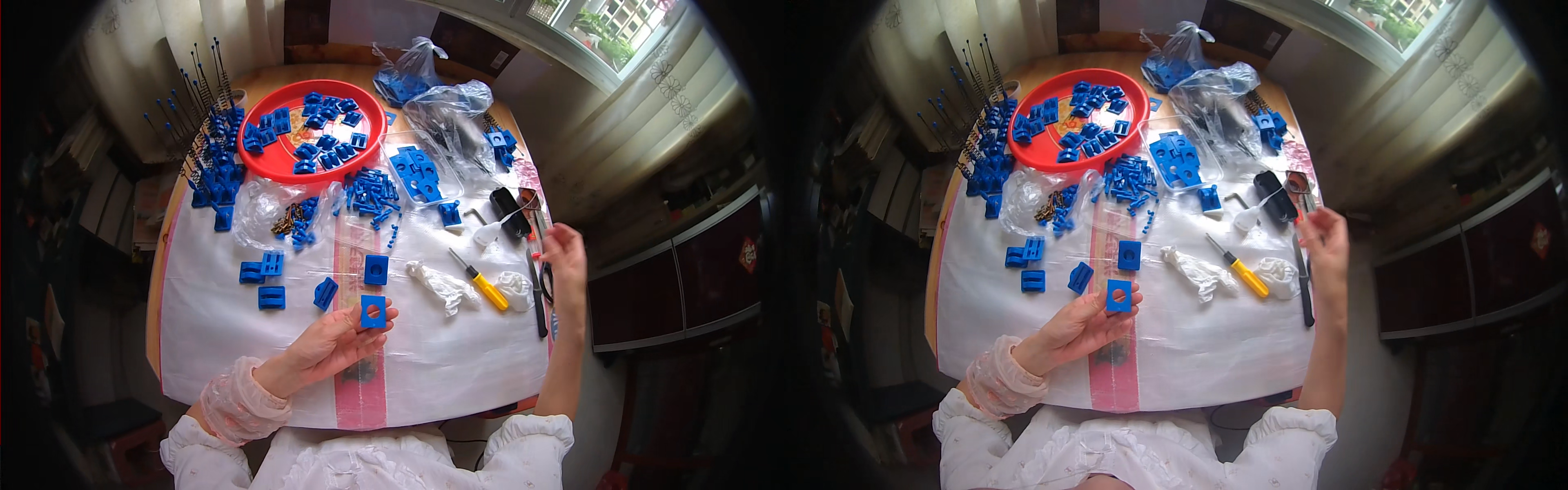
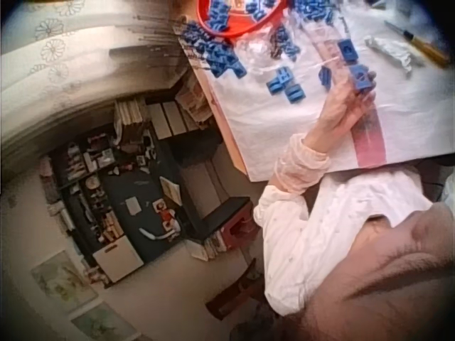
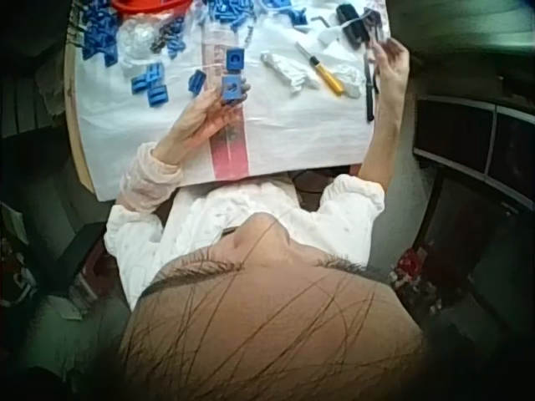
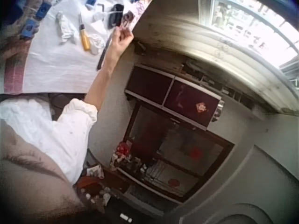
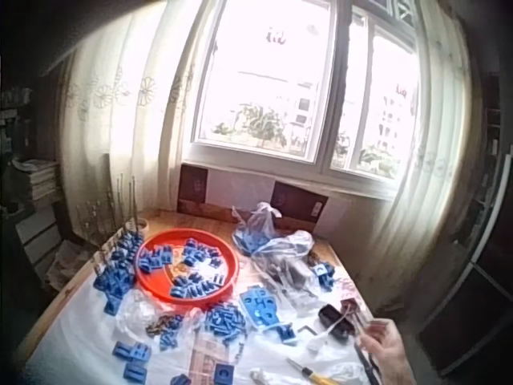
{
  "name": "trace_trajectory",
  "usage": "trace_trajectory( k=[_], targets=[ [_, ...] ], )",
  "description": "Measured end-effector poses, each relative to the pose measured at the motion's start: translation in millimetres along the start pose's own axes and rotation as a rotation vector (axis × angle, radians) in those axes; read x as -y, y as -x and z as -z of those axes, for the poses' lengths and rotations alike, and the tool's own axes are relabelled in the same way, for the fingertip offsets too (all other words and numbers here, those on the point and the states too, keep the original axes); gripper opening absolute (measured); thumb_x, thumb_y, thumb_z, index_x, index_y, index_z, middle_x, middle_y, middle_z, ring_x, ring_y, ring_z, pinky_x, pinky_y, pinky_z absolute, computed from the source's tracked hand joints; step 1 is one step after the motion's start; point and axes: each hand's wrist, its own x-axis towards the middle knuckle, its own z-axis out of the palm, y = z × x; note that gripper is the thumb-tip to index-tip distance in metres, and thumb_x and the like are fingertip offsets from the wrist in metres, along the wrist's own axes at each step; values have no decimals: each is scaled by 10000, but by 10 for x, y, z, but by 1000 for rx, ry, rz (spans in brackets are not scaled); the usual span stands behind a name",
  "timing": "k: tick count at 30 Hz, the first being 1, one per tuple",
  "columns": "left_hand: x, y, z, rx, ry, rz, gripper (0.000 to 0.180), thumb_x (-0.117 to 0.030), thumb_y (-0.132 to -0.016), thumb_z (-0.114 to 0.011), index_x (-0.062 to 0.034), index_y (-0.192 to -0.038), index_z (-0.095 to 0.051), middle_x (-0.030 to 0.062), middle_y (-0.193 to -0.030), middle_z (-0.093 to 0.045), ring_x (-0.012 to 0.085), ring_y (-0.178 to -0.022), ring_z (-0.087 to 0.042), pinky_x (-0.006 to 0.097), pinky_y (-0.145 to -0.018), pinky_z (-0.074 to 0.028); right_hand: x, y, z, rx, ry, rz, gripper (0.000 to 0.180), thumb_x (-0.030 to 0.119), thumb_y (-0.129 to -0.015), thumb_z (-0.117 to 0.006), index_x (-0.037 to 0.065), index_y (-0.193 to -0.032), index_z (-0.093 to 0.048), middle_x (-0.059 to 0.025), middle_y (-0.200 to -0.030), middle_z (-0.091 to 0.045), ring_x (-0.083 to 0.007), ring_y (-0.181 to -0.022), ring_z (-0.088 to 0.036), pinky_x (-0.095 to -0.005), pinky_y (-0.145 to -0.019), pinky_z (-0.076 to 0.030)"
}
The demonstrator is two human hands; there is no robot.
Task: Manually assemble blue plastic housing components by applying small parts and snapping pieces together on a workbench.
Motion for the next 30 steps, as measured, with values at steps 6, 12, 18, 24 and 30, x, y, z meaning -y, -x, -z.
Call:
trace_trajectory(
  k=[6, 12, 18, 24, 30],
  targets=[
    [27, -11, 52, 13, 7, -10, 511, -262, -995, -546, 25, -1392, -398, 111, -1277, -525, 187, -1162, -567, 314, -989, -524, -326, 34, -388, 152, 449, 132, 506, 128, -759, -799, 15, -1191, -561, -86, -1124, -580, -183, -1083, -545, -301, -847, -453],
    [1, -17, 24, -9, 24, -39, 470, -233, -1010, -526, 32, -1381, -408, 108, -1266, -526, 179, -1152, -568, 296, -997, -515, -601, -173, -555, 71, 646, 221, 356, 115, -726, -777, -2, -1026, -625, -78, -1040, -588, -242, -961, -542, -343, -853, -448],
    [2, -33, 56, -10, 35, -41, 444, -223, -1022, -505, 23, -1381, -417, 97, -1230, -553, 173, -1162, -566, 286, -1005, -505, -586, -183, -583, 80, 568, 165, 234, 93, -786, -742, 3, -953, -605, -65, -1014, -640, -206, -963, -562, -334, -865, -433],
    [-9, -28, 31, -45, 15, -108, 446, -246, -1015, -519, 19, -1365, -434, 100, -1243, -551, 171, -1163, -560, 277, -1002, -501, -69, 94, -727, 278, -34, 56, 174, 0, -906, -621, 25, -998, -476, -151, -1144, -660, -145, -992, -614, -286, -894, -468],
    [-43, -41, 48, -38, 81, -128, 444, -291, -1010, -531, -1, -1340, -468, 75, -1221, -554, 150, -1146, -554, 273, -1000, -492, -80, 418, -798, 411, -226, -74, 151, 50, -938, -600, -5, -1057, -526, -139, -1025, -673, -149, -931, -630, -278, -843, -489]
  ],
)
